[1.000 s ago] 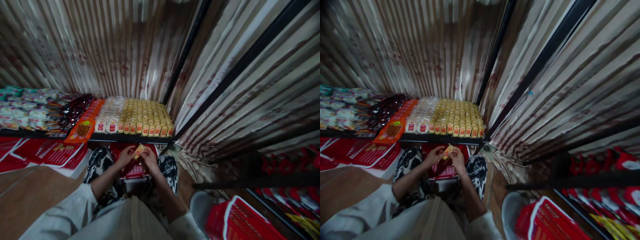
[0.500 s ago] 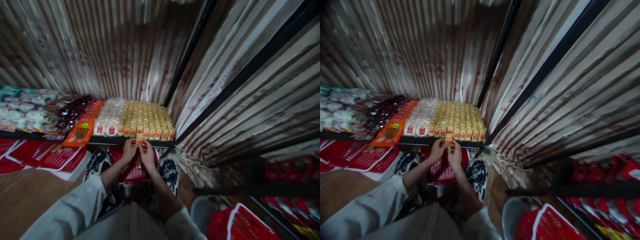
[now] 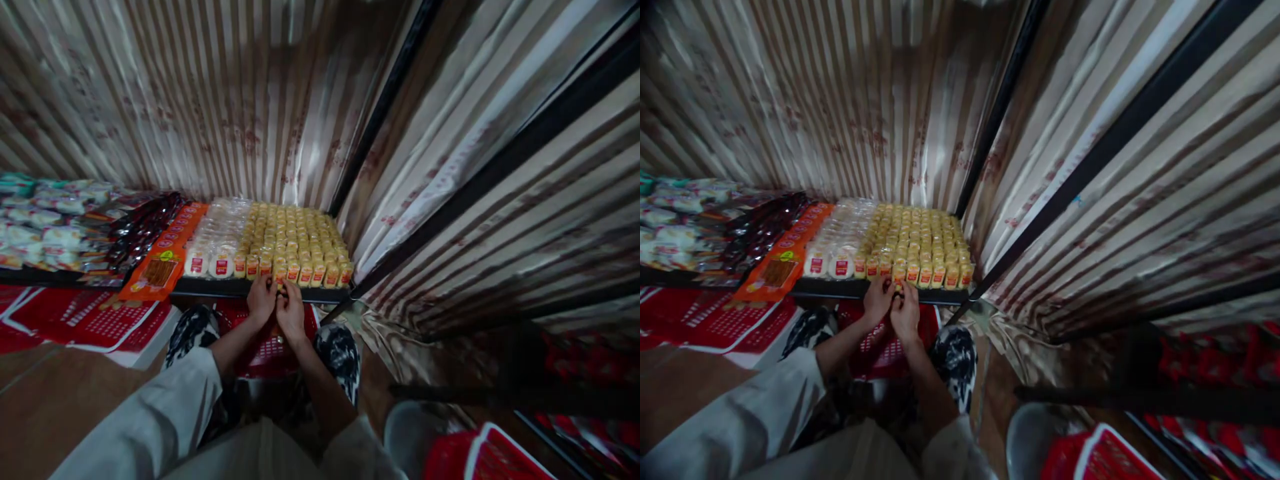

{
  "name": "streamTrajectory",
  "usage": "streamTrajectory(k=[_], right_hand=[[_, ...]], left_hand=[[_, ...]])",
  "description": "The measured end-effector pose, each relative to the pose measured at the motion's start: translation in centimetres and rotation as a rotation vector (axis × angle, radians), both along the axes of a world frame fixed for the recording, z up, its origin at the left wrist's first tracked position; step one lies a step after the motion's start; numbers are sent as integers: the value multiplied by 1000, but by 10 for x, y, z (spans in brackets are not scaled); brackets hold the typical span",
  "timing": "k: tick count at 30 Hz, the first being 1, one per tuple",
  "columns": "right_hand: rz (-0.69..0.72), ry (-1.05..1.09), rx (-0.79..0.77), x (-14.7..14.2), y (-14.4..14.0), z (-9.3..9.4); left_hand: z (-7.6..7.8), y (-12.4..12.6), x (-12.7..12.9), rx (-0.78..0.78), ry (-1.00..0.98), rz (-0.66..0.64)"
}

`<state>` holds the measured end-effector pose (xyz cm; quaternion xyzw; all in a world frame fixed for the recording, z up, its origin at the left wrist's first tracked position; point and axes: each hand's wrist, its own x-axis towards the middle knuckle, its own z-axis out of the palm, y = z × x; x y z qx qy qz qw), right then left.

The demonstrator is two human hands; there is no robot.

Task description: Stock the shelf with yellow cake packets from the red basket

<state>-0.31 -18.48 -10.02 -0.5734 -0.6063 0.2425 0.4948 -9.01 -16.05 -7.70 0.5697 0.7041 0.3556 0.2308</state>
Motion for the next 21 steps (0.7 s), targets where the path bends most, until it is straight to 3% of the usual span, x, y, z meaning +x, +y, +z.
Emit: streamTrajectory(k=[10, 16, 21], right_hand=[[-20, -77, 20, -2, 5, -1], [-20, -56, 41, 4, 7, -9], [-79, -76, 36, 14, 4, -11]], left_hand=[[-7, 4, -1, 78, -34, -10], [-18, 3, -1, 183, -5, -125], [-21, 0, -1, 169, 92, -174]])
